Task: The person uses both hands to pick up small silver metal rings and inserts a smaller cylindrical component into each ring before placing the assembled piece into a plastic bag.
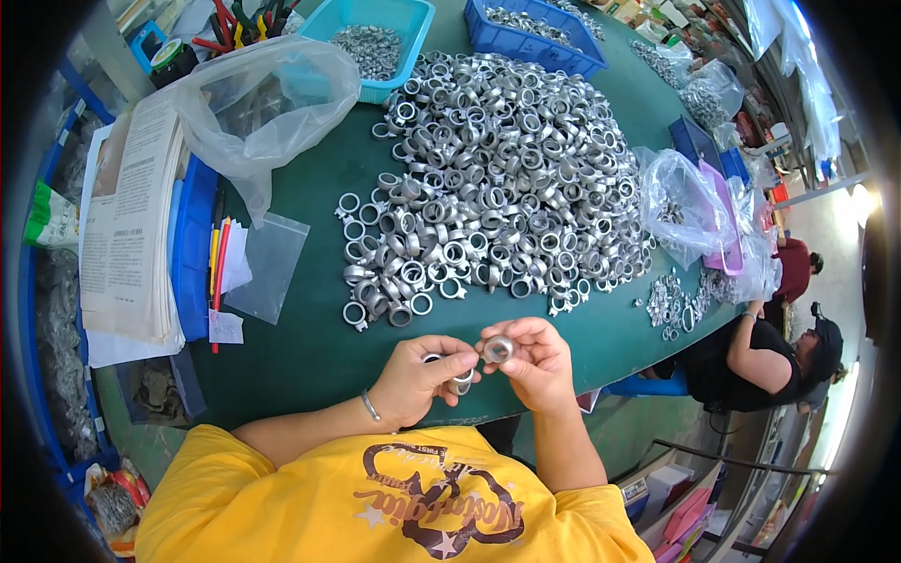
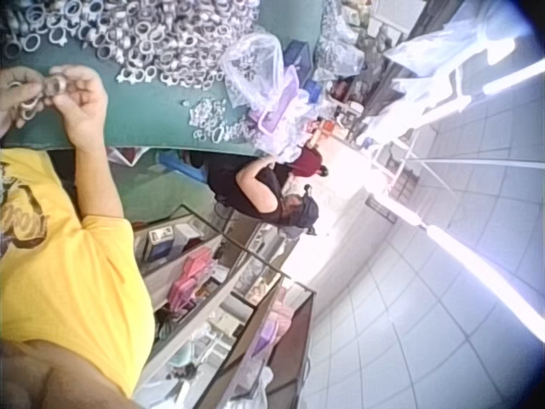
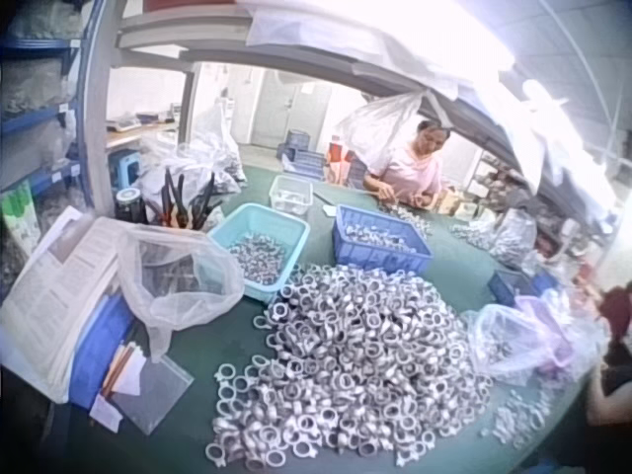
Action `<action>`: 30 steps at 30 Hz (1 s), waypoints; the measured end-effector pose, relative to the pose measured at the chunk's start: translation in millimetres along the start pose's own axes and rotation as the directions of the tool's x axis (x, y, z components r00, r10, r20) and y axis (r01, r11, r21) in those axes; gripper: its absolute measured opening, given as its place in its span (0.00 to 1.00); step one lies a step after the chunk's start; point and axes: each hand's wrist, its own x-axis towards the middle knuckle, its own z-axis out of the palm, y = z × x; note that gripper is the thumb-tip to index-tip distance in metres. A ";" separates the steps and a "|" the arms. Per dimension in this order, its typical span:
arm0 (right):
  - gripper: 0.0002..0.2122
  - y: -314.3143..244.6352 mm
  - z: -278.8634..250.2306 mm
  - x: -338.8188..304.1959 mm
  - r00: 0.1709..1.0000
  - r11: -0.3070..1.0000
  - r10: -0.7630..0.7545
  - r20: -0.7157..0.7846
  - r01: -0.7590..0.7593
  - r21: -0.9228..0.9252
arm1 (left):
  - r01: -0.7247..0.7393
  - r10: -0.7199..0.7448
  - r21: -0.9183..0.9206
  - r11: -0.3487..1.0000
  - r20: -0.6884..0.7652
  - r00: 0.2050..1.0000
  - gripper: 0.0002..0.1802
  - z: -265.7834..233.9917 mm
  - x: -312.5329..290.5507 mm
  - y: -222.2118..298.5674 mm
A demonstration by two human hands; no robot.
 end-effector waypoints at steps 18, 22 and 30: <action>0.06 17.4 14.7 57.1 0.954 -0.055 -0.219 0.205 0.198 -0.979 | 0.094 0.017 -0.502 0.860 0.212 0.977 0.18 -12.9 4.6 -2.0; 0.06 17.1 15.5 52.0 0.965 -0.146 -0.159 0.207 0.185 -0.972 | 0.060 0.021 -0.522 0.851 0.148 0.989 0.13 -16.5 7.7 -4.1; 0.07 7.1 -0.7 17.0 0.994 0.722 -0.098 -0.048 0.038 -0.691 | 0.024 -0.022 -0.393 0.919 0.009 1.000 0.08 -8.8 5.4 0.2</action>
